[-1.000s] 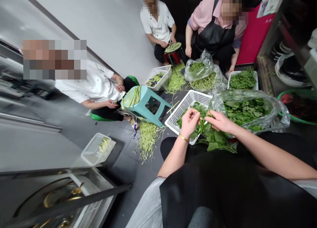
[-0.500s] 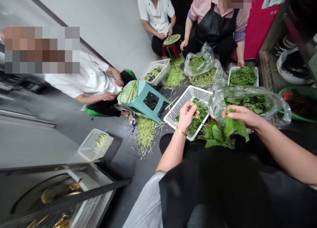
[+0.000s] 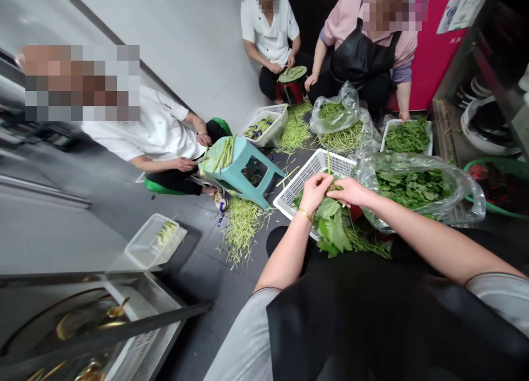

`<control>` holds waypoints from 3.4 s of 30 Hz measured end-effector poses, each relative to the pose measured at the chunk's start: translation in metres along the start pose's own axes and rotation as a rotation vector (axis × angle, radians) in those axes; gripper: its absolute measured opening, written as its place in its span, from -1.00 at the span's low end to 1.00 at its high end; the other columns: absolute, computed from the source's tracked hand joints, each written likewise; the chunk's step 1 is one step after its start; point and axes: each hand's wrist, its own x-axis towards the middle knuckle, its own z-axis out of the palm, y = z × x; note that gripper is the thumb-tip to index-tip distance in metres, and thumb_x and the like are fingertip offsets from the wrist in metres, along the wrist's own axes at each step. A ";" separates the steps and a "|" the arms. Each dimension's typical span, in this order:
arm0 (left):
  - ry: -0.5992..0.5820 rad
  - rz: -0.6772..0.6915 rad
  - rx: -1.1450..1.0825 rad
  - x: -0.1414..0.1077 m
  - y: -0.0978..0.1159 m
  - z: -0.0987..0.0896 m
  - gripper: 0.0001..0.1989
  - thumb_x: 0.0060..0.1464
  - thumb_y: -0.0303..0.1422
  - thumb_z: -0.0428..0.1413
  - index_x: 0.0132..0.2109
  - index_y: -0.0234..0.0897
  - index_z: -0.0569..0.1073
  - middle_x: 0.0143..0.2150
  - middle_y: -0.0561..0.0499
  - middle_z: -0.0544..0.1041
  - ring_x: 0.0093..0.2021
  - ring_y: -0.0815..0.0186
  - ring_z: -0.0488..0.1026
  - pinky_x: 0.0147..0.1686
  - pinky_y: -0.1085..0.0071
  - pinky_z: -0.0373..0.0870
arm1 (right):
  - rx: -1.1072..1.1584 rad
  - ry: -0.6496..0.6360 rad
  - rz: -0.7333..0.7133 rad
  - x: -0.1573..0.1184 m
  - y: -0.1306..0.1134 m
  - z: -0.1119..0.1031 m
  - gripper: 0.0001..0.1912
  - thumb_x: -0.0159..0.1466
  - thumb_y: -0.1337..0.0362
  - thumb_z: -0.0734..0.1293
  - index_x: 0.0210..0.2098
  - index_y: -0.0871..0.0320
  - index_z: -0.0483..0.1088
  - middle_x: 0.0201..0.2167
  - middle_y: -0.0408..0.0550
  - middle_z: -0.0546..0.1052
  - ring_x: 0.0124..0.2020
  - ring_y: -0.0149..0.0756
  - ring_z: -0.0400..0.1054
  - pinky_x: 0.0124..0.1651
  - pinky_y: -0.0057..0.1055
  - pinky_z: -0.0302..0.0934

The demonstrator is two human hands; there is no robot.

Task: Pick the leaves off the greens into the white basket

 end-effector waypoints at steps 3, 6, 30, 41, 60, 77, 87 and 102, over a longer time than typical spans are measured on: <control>0.061 0.128 0.316 0.008 -0.005 -0.030 -0.77 0.01 -0.33 0.19 -0.53 -0.30 0.39 -0.57 0.09 0.34 -0.51 0.41 0.26 -0.41 0.47 0.20 | -0.484 -0.076 -0.186 0.054 -0.016 0.001 -0.86 0.17 0.25 0.33 -0.44 0.20 0.44 -0.62 -0.10 0.46 -0.54 -0.32 0.35 -0.41 -0.43 0.16; 0.053 0.157 0.440 0.026 -0.012 -0.066 -0.77 -0.02 -0.41 0.20 -0.57 -0.28 0.37 -0.61 0.10 0.32 -0.54 0.40 0.24 -0.40 0.45 0.19 | -0.833 -0.185 -0.365 0.099 -0.033 0.009 -0.89 0.16 0.33 0.34 -0.33 0.23 0.50 -0.39 0.07 0.55 -0.34 -0.22 0.40 -0.27 -0.39 0.16; 0.180 -0.219 -0.204 0.062 -0.093 -0.127 -0.67 -0.08 -0.19 0.26 -0.43 -0.32 0.31 -0.62 0.13 0.40 -0.65 0.50 0.30 -0.65 0.57 0.12 | -0.436 -0.193 -0.154 0.166 -0.016 0.048 -0.75 0.20 0.15 0.25 -0.50 0.15 0.43 -0.59 -0.15 0.45 -0.54 -0.39 0.25 -0.42 -0.44 0.07; 0.204 -0.303 -0.355 0.043 -0.073 -0.101 -0.63 -0.11 -0.22 0.29 -0.55 -0.36 0.31 -0.66 0.07 0.40 -0.70 0.54 0.25 -0.68 0.57 0.04 | -0.189 -0.031 -0.156 0.136 0.003 0.049 -0.62 0.16 0.01 0.24 -0.60 0.18 0.34 -0.65 -0.21 0.26 -0.56 -0.44 0.07 -0.45 -0.44 -0.08; 0.101 -0.170 -0.641 0.025 -0.065 -0.110 -0.70 -0.02 -0.21 0.24 -0.39 -0.31 0.33 -0.56 0.10 0.36 -0.57 0.50 0.32 -0.50 0.54 0.25 | 0.010 0.085 -0.147 0.097 0.012 0.035 -0.68 0.11 0.01 0.28 -0.43 0.16 0.44 -0.40 -0.08 0.52 -0.35 -0.29 0.33 -0.23 -0.38 0.16; -0.258 -0.284 -0.166 0.001 -0.054 -0.099 -0.75 -0.08 -0.34 0.25 -0.24 -0.41 0.49 -0.46 0.07 0.40 -0.52 0.49 0.33 -0.48 0.50 0.39 | -0.272 -0.278 -0.214 0.086 0.006 0.027 -0.64 0.19 0.04 0.23 -0.51 0.16 0.46 -0.62 -0.17 0.40 -0.54 -0.39 0.19 -0.39 -0.42 0.05; -0.331 -0.212 -0.183 0.002 -0.054 -0.089 -0.19 -0.14 -0.44 0.27 0.29 -0.22 0.22 -0.53 0.17 0.33 -0.54 0.48 0.32 -0.47 0.50 0.41 | -0.139 -0.038 -0.106 0.087 -0.004 0.026 -0.72 0.10 0.07 0.32 -0.40 0.17 0.51 -0.46 -0.09 0.53 -0.45 -0.31 0.32 -0.31 -0.37 0.15; -0.261 -0.233 -0.133 0.000 -0.046 -0.085 -0.53 -0.08 -0.39 0.23 0.03 -0.39 0.45 -0.57 0.15 0.32 -0.59 0.52 0.24 -0.54 0.54 0.22 | -0.450 -0.267 -0.195 0.066 -0.008 0.019 -0.77 0.18 0.15 0.25 -0.47 0.12 0.46 -0.59 -0.16 0.45 -0.55 -0.37 0.23 -0.40 -0.41 0.05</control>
